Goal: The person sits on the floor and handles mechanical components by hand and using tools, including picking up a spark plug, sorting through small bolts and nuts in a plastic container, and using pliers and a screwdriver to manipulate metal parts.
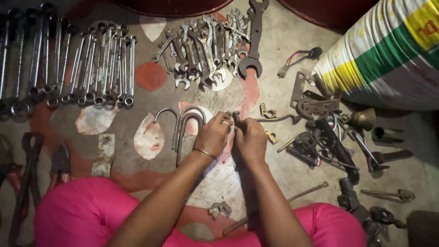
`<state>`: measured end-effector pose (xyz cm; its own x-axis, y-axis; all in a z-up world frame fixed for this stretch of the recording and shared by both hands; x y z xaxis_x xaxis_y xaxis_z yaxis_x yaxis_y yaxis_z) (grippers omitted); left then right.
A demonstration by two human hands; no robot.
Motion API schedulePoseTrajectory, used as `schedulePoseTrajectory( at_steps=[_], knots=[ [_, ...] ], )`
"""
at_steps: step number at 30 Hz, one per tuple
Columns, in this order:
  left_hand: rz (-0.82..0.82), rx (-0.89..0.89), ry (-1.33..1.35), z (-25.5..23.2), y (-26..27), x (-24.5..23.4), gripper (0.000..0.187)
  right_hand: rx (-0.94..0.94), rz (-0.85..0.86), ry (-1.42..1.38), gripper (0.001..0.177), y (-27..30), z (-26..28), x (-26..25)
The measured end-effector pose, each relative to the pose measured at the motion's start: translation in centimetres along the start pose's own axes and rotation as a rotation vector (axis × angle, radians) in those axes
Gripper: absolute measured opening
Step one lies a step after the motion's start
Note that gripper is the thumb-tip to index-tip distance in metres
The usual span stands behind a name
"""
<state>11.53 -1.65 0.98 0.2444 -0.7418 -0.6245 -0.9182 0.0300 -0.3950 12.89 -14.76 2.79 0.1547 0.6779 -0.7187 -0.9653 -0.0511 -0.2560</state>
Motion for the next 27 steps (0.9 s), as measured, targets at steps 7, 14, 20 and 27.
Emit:
schedulePoseTrajectory(
  at_steps=[7,14,20,27],
  knots=[
    [-0.033,-0.08,0.018,0.3,1.1,-0.2,0.016,0.004,0.024,0.015,0.014,0.4,-0.4,0.4],
    [-0.047,-0.159,-0.115,0.7,1.1,-0.1,0.021,-0.041,0.019,0.034,0.029,0.6,0.6,0.3],
    [0.001,-0.151,-0.142,1.1,0.7,0.4,0.019,-0.002,0.028,0.021,0.027,0.4,0.9,-0.1],
    [0.021,-0.139,-0.152,1.3,0.2,0.4,0.021,-0.005,0.074,0.029,0.027,0.4,0.4,0.2]
  ],
)
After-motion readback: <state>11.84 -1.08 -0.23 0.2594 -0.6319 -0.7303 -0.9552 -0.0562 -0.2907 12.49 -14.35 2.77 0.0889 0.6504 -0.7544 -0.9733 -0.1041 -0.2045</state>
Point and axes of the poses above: each hand's wrist, its own y-axis away from the middle knuckle, its own x-axis out of the palm, z = x × y, the point moved 10 cm from there along -y, towards the middle knuckle
